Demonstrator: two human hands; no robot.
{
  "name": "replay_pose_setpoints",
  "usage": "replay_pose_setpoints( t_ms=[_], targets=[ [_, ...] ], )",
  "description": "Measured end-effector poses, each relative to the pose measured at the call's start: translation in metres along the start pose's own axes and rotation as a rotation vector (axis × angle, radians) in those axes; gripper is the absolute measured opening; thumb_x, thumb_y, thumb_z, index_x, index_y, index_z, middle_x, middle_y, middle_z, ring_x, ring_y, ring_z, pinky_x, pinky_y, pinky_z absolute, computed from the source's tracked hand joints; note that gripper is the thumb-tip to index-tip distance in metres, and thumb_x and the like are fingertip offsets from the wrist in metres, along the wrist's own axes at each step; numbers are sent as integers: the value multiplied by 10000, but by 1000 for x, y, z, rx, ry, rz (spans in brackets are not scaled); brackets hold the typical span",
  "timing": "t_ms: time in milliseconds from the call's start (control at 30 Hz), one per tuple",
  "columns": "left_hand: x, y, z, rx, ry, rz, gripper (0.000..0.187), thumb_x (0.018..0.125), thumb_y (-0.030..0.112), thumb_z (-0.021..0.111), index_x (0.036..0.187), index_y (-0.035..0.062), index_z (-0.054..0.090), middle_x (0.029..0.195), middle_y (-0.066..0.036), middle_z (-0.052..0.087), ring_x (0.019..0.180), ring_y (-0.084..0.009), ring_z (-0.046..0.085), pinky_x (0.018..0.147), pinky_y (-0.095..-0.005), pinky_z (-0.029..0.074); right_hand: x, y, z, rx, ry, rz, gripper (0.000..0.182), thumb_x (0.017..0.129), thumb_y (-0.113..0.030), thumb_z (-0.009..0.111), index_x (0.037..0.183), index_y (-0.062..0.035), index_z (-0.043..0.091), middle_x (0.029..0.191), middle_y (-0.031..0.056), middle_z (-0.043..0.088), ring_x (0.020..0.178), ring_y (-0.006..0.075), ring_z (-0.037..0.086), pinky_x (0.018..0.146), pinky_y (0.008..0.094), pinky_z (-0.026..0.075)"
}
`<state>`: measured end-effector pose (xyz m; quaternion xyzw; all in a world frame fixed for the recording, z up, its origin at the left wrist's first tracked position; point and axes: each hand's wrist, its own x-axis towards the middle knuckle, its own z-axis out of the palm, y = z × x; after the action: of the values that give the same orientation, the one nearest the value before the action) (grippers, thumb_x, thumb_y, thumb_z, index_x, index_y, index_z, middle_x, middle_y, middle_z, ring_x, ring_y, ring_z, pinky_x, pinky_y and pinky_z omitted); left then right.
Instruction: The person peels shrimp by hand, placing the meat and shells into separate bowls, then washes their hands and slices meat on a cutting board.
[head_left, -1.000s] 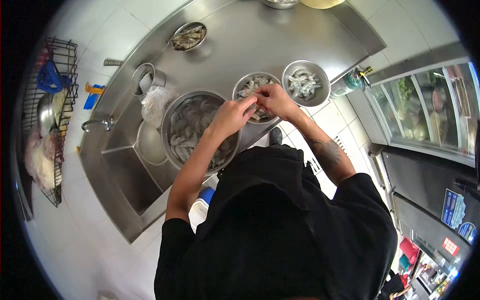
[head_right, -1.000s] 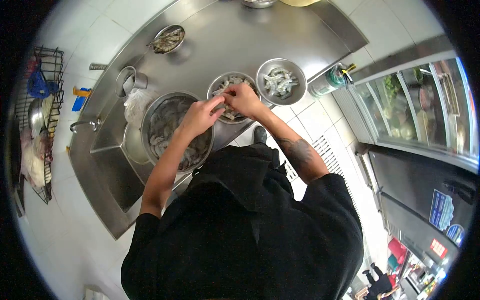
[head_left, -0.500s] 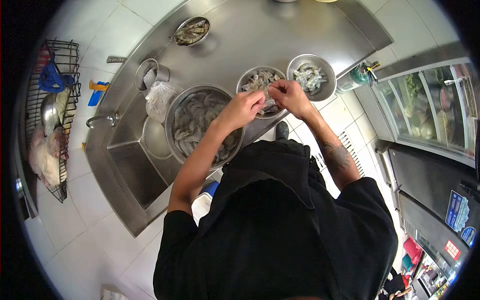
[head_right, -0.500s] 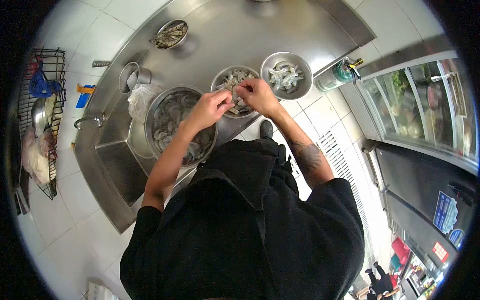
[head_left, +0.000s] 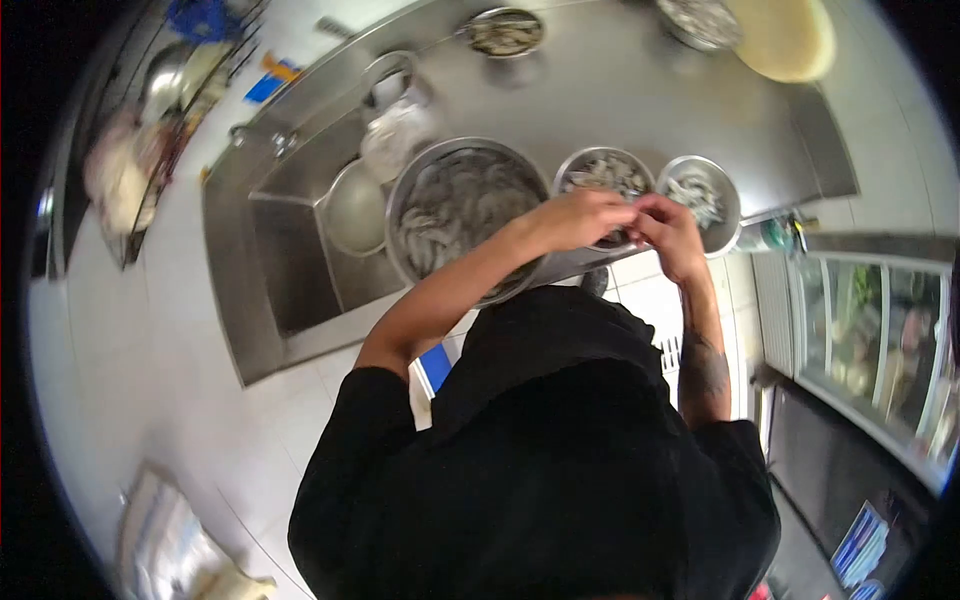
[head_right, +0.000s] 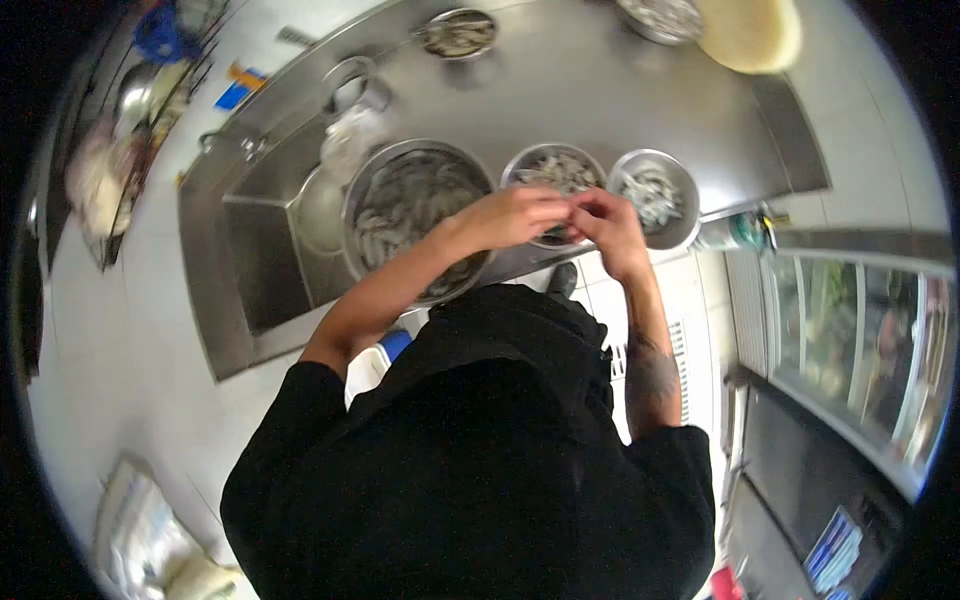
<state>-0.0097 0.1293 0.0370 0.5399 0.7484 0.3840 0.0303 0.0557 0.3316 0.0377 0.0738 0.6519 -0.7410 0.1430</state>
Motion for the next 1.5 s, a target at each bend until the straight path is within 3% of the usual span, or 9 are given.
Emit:
replay_pose_setpoints(
  t_ms=[333, 400, 567, 667, 1067, 1200, 1333, 1400, 1500],
  targets=[
    [-14, -4, 0, 16, -11, 63, 99, 831, 69, 671, 890, 9, 617, 939, -123, 641, 879, -307, 648, 777, -408, 539, 6, -9, 4, -78, 129, 28, 81, 754, 19, 649, 828, 12, 616, 675, 19, 588, 565, 79, 511, 481, 224, 373],
    [-19, -6, 7, -37, 150, 82, 94, 843, 86, 656, 879, 13, 609, 949, -125, 634, 862, -309, 646, 753, -420, 528, 3, -19, -10, -102, 111, 36, 70, 761, 22, 644, 828, 11, 626, 677, 19, 594, 569, 82, 521, 483, 230, 388],
    [-9, -2, 5, -87, 83, -2, 100, 841, 91, 672, 893, 21, 623, 962, -120, 641, 859, -308, 651, 752, -403, 532, -9, -41, -3, -173, -44, -10, 147, 833, -7, 674, 969, 44, 654, 769, 55, 671, 710, 128, 650, 657, 257, 531],
    [0, 0, 6, -64, 64, 29, 122, 848, 111, 680, 903, 19, 621, 932, -125, 640, 839, -315, 655, 737, -409, 532, -7, -27, 3, -345, -45, -141, 142, 824, 7, 678, 963, 28, 660, 768, 53, 671, 697, 118, 641, 638, 256, 521],
    [-11, 1, 26, 40, 69, 58, 102, 829, 61, 674, 889, 1, 616, 1023, -139, 638, 952, -295, 649, 819, -387, 538, -2, -3, -17, -249, 42, 24, 86, 796, -6, 698, 868, 24, 661, 670, 21, 611, 572, 85, 536, 516, 232, 422],
    [-13, -8, 22, -78, 44, -67, 119, 833, 47, 682, 918, 2, 612, 1095, -140, 628, 1003, -314, 645, 845, -382, 548, -8, -25, -40, -363, 37, 6, 102, 806, -1, 692, 903, 23, 668, 715, 4, 612, 625, 65, 536, 545, 217, 413],
    [-18, -13, -4, 6, 1, -155, 311, 836, 82, 707, 1138, 45, 642, 1309, -138, 568, 1081, -288, 646, 875, -371, 557, -6, -34, -81, -454, -12, -72, 166, 830, -37, 685, 984, 23, 672, 791, -17, 619, 713, 46, 541, 603, 216, 442],
    [-35, -29, -26, 140, 178, -290, 419, 840, 113, 701, 1246, 76, 604, 1292, -160, 585, 1053, -301, 651, 881, -406, 522, 1, -22, -109, -535, 60, -153, 297, 816, -15, 679, 1113, -5, 671, 860, 47, 658, 729, 117, 610, 658, 264, 494],
    [-83, -53, -72, -15, 203, -803, 381, 853, 114, 684, 1230, 102, 631, 1149, -205, 654, 1017, -330, 668, 851, -399, 531, -3, -23, -111, -1034, 424, -11, 420, 811, -91, 674, 1229, -71, 643, 1058, 190, 705, 959, 298, 693, 830, 379, 551]
  ],
)
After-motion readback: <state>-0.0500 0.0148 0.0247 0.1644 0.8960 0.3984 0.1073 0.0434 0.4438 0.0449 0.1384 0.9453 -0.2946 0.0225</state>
